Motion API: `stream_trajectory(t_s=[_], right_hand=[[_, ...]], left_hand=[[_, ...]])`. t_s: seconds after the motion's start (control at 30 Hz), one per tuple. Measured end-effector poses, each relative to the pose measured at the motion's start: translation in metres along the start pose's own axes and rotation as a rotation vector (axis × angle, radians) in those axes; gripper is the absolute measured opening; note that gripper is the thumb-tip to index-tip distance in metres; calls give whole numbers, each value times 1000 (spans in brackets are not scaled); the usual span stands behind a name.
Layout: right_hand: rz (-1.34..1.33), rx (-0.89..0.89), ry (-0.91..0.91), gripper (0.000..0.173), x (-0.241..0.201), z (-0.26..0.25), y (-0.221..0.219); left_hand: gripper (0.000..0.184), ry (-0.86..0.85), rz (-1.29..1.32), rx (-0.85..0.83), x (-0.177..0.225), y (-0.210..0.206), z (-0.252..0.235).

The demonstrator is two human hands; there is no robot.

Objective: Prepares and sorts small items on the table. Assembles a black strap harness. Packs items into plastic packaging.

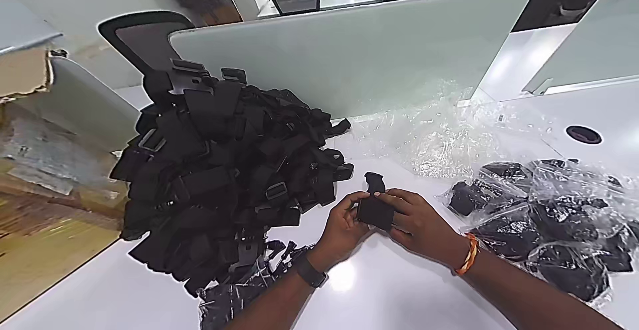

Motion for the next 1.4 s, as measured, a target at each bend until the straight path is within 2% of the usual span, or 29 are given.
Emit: stream_trajectory(t_s=[0.37,0.9,1.03,1.1,1.27,1.3,1.4], right_hand=[[47,-56,65,34,-8,0,-1],[83,-67,95,26,-10,0,0],[-115,136,96,25,-3,1,15],[-190,231,106,18,1,2,23],[-243,338,99,10,5,7,28],[-261,342,102,14,6,7,29],[-378,276,139,38,7,6,32]], left_hand=[[58,17,-44,31,2,-1,0],[55,15,33,32,1,5,-1],[55,46,81,71,0,9,-2],[55,75,131,102,-2,13,-3],[53,120,227,98,-4,17,-2],[53,123,243,95,-4,18,-2],[53,143,311,131,-4,20,-1]])
Point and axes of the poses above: each hand's wrist, its own z-axis away from the middle knuckle, its own y-axis out of the back of the hand, x = y × z, the point moved 7 cm from there along -z, towards the middle knuckle, and after that the axes turned 12 degrees about z, right-handed, at the moved point
